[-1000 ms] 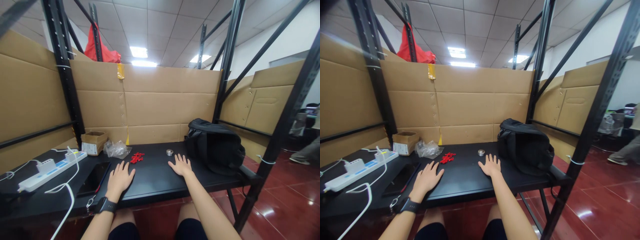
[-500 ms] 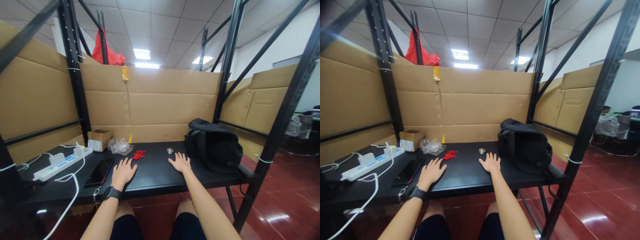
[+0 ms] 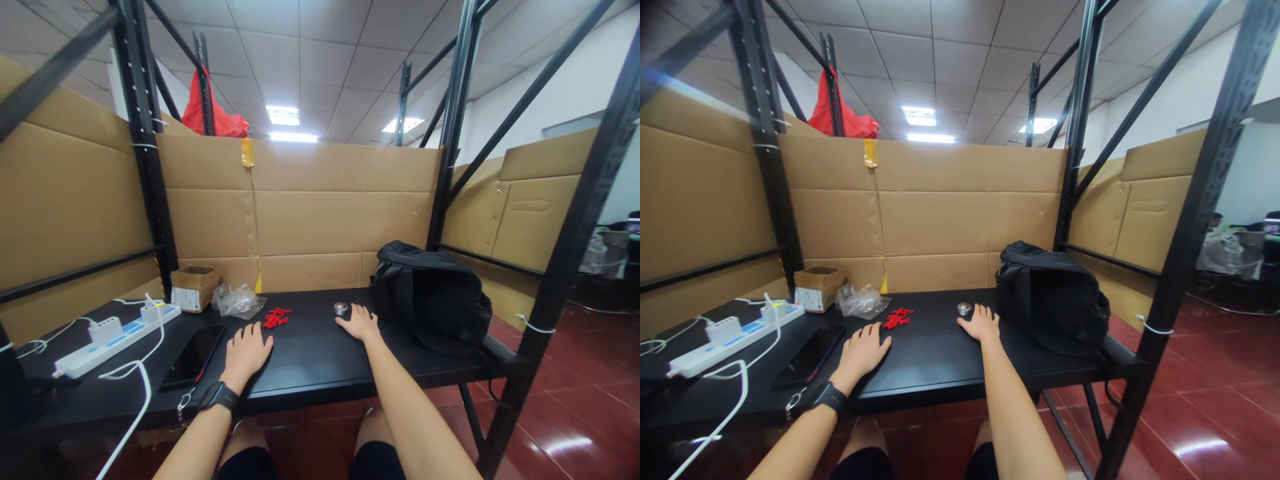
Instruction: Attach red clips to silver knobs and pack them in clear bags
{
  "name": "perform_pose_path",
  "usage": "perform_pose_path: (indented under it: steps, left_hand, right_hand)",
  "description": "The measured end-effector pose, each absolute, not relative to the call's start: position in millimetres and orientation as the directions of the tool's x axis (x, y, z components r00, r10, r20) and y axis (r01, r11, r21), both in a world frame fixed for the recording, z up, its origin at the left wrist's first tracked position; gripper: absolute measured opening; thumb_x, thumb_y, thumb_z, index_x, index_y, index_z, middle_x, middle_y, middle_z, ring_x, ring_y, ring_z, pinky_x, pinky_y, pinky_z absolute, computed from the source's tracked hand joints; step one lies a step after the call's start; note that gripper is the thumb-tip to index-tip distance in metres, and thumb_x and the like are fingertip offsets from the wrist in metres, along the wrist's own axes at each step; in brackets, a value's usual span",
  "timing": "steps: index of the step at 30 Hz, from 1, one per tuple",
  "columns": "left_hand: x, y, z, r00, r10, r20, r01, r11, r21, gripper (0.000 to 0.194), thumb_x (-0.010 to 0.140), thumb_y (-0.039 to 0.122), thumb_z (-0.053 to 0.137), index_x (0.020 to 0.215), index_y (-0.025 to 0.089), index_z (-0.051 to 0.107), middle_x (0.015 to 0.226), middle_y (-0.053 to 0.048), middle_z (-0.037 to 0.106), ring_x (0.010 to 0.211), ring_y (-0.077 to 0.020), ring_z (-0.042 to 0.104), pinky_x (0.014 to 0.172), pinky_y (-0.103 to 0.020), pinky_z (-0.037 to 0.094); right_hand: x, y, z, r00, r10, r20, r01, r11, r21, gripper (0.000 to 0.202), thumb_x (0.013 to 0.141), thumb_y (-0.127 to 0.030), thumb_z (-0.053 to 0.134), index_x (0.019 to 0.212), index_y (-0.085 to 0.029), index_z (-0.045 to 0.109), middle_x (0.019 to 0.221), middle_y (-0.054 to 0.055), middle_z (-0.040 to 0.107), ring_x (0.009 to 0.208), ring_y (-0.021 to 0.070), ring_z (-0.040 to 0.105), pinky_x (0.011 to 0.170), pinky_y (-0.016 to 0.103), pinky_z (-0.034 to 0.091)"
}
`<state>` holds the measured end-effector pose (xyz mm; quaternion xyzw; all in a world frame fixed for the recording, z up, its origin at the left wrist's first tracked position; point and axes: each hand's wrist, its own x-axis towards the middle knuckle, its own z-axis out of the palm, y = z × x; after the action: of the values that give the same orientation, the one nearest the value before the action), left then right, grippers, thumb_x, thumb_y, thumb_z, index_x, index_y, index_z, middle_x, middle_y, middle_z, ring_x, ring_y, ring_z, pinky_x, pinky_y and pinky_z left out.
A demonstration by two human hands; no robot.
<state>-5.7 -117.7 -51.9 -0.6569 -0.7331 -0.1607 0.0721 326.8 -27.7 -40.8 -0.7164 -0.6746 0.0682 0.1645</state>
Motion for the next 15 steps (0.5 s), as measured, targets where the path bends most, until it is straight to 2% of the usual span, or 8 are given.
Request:
perform_pose_path:
  steps: [3,6,8,10,13,15]
  left_hand:
    - [0.7,-106.7,-36.8,-0.046,0.923,0.381,0.992,-0.002,0.124,0.056,0.086,0.037,0.048,0.138,0.017,0.049,0.140,-0.018,0.051,0.125,-0.0355,0.048,0.102,-0.047,0.036]
    - [12.0,-81.8,-12.4,0.106,0.901,0.421,0.975,-0.177,0.134,0.047,0.079,0.031,0.058,0.125,0.024,0.060,0.137,-0.013,0.053,0.125,-0.0321,0.048,0.104,-0.044,0.034]
    - [21.8,-62.1,2.3,0.209,0.907,0.365,0.937,-0.292,0.189,0.033,0.077,0.030,0.062,0.109,0.028,0.069,0.129,-0.007,0.060,0.121,-0.0286,0.052,0.103,-0.041,0.035]
    - [31.7,-46.3,9.7,0.179,0.916,0.358,0.930,-0.277,0.242,0.022,0.079,0.029,0.061,0.097,0.027,0.073,0.116,-0.006,0.065,0.113,-0.0270,0.056,0.099,-0.041,0.038]
    - [39.8,-36.5,3.6,0.123,0.903,0.413,0.933,-0.247,0.263,0.024,0.086,0.030,0.053,0.098,0.026,0.073,0.114,-0.007,0.066,0.113,-0.0267,0.056,0.096,-0.042,0.039]
    - [36.8,-36.8,-7.1,0.110,0.901,0.419,0.920,-0.252,0.299,0.020,0.083,0.034,0.059,0.094,0.029,0.074,0.115,-0.006,0.065,0.113,-0.0273,0.054,0.095,-0.043,0.039]
  right_hand:
    - [329.8,-13.4,-32.9,0.069,0.982,0.178,0.877,0.025,-0.481,0.090,0.074,-0.066,0.062,0.149,-0.024,0.035,0.148,0.011,0.048,0.137,0.0292,0.042,0.112,0.046,0.024]
    - [329.9,1.8,-27.6,0.087,0.979,0.183,0.793,0.043,-0.608,0.065,0.079,-0.061,0.061,0.136,-0.030,0.051,0.138,0.005,0.059,0.128,0.0253,0.053,0.109,0.042,0.029]
    - [328.7,10.8,-27.2,0.081,0.980,0.183,0.774,0.054,-0.631,0.054,0.080,-0.058,0.063,0.126,-0.030,0.059,0.134,0.003,0.062,0.126,0.0256,0.055,0.109,0.043,0.030]
    - [328.3,17.9,-29.3,0.059,0.972,0.226,0.762,0.103,-0.639,0.049,0.079,-0.054,0.066,0.121,-0.029,0.063,0.130,0.003,0.064,0.124,0.0254,0.056,0.107,0.042,0.033]
    - [330.4,24.4,-34.4,-0.029,0.934,0.355,0.719,0.266,-0.642,0.043,0.078,-0.046,0.068,0.116,-0.025,0.066,0.124,0.004,0.067,0.117,0.0234,0.060,0.100,0.036,0.042]
    - [332.4,25.4,-36.8,-0.097,0.902,0.421,0.678,0.369,-0.635,0.040,0.077,-0.041,0.068,0.113,-0.023,0.068,0.119,0.006,0.069,0.112,0.0226,0.063,0.097,0.033,0.045]
